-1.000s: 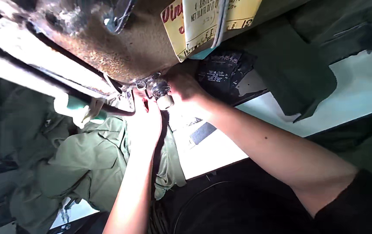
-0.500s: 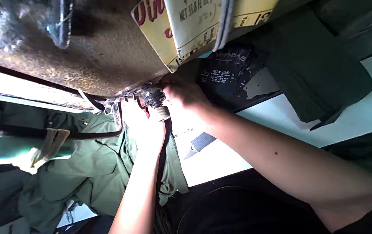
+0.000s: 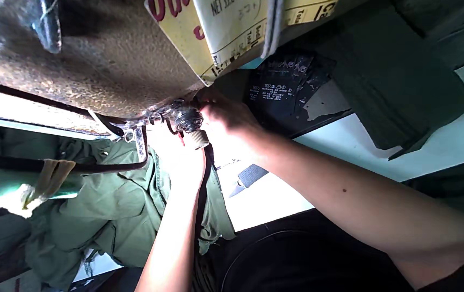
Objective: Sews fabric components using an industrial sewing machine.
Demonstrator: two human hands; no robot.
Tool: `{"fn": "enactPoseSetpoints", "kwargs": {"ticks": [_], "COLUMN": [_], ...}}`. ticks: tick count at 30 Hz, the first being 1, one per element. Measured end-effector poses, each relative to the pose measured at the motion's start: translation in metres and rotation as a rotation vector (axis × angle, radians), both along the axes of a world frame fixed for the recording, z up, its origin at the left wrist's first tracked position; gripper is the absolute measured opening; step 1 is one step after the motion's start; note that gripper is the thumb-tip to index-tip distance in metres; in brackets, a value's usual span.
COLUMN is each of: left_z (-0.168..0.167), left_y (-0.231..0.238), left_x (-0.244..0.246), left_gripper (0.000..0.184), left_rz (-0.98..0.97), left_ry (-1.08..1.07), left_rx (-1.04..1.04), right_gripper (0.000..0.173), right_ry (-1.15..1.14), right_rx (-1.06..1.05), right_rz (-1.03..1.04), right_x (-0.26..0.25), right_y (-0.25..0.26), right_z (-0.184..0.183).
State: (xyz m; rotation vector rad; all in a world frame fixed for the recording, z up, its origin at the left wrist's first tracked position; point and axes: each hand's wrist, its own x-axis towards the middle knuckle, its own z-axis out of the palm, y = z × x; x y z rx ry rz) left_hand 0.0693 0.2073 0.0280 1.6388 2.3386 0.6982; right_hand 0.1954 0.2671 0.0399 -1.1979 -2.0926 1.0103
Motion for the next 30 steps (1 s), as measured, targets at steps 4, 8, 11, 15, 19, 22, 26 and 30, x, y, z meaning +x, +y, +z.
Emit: {"fn": "enactPoseSetpoints", "kwargs": {"ticks": [4,8,11,15,19,22,26,30], "left_z": [-0.0004,-0.0002,0.0001,-0.002,-0.0014,-0.0009,0.0001,-0.001], "left_y": [0.0008,0.0025,0.0039,0.0049,0.0038,0.0006,0.0009,0.0005], "left_x": [0.0003,0.0003,0.0005,0.0004,0.0016,0.0013,0.0026,0.0016], "left_gripper": [0.033,0.031,0.032,0.03,0.031,0.034,0.036,0.032], "left_rz": [0.014,-0.002,0.005,0.016,0.017,0.035,0.044,0.018], "left_ry": [0.0,-0.025,-0.06,-0.077,-0.062,-0.027,-0.021,-0.032], "left_rx": [-0.011,0.01,0.017,0.046,0.035,0.003,-0.003,0.023], "right_gripper": [0.02,0.022,0.022,0.021,0.019,0.02,0.02,0.021], "right_ry": [-0.004,-0.004,-0.001,-0.017,-0.006,-0.026,-0.043,-0.076], "right_rx": [-0.02,-0.012,-0.012,0.0,0.027,0.037,-0.008,-0.042], "right_rz": [0.005,0.008,-0.002,0.001,0.002,0.004,0.016,0.019], "right_x": [0.0006,0.0004,-0.0005,-0.0004,0.0006,0.0007,0.0013,0.0007], "right_y": [0.0003,0.0008,0.0007,0.0004,0.0,0.0002,0.0009,0.0016], "right_z": [0.0013,0.0003,0.0,0.001,-0.0007,-0.0006,0.0029,0.0056]}}
